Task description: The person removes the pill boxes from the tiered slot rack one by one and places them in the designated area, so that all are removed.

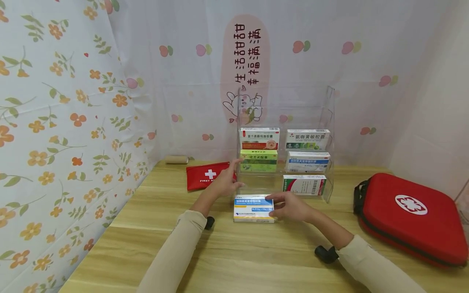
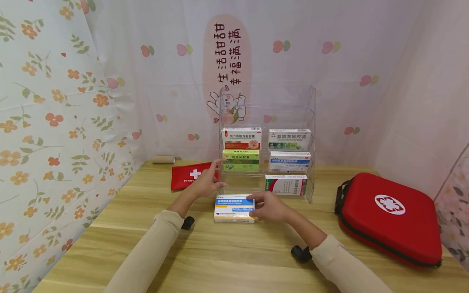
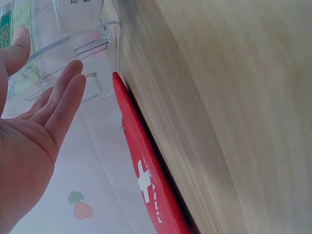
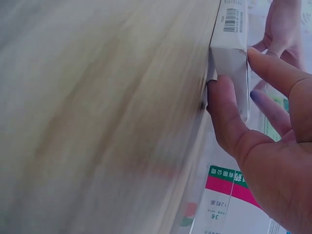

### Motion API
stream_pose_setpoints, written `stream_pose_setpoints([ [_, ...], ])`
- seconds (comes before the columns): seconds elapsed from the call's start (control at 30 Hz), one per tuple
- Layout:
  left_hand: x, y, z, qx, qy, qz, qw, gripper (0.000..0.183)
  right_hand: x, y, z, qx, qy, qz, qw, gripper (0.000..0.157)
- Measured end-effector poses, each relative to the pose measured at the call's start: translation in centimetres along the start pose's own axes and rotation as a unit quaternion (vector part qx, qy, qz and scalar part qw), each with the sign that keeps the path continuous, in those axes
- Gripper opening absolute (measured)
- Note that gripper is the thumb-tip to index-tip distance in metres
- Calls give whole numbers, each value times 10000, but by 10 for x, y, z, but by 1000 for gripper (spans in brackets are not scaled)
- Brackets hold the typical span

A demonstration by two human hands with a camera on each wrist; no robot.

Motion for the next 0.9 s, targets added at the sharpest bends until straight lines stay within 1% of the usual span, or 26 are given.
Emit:
stream_pose_setpoints([
  [0.13,0,1,0,-66,17,-7,10000,91,2,0,3,175,28,30,9998,50],
  [0.4,0,0,-1,-20,14,23,10000,91,3,-2,5,484,91,241,9985,51],
  [0.63,-2,-1,-1,-164,-42,3,9999,91,3,1,5,521,36,211,9984,50],
  [0.83,-2,-2,-1,-103,-26,-35,9999,90,3,1,4,580,-34,109,9983,49],
  [0.9,-1,-1,-1,-92,-24,-20,10000,90,3,2,4,511,-8,75,9987,49],
])
Point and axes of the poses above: each hand's wrist, its own z-axis towards the middle knuckle, its own x-axis out of the palm, y = z × x, the point moved 6 cm from there along z, towards the middle knuckle, and after that the axes turned 4 degrees about x, right-handed, at the moved point
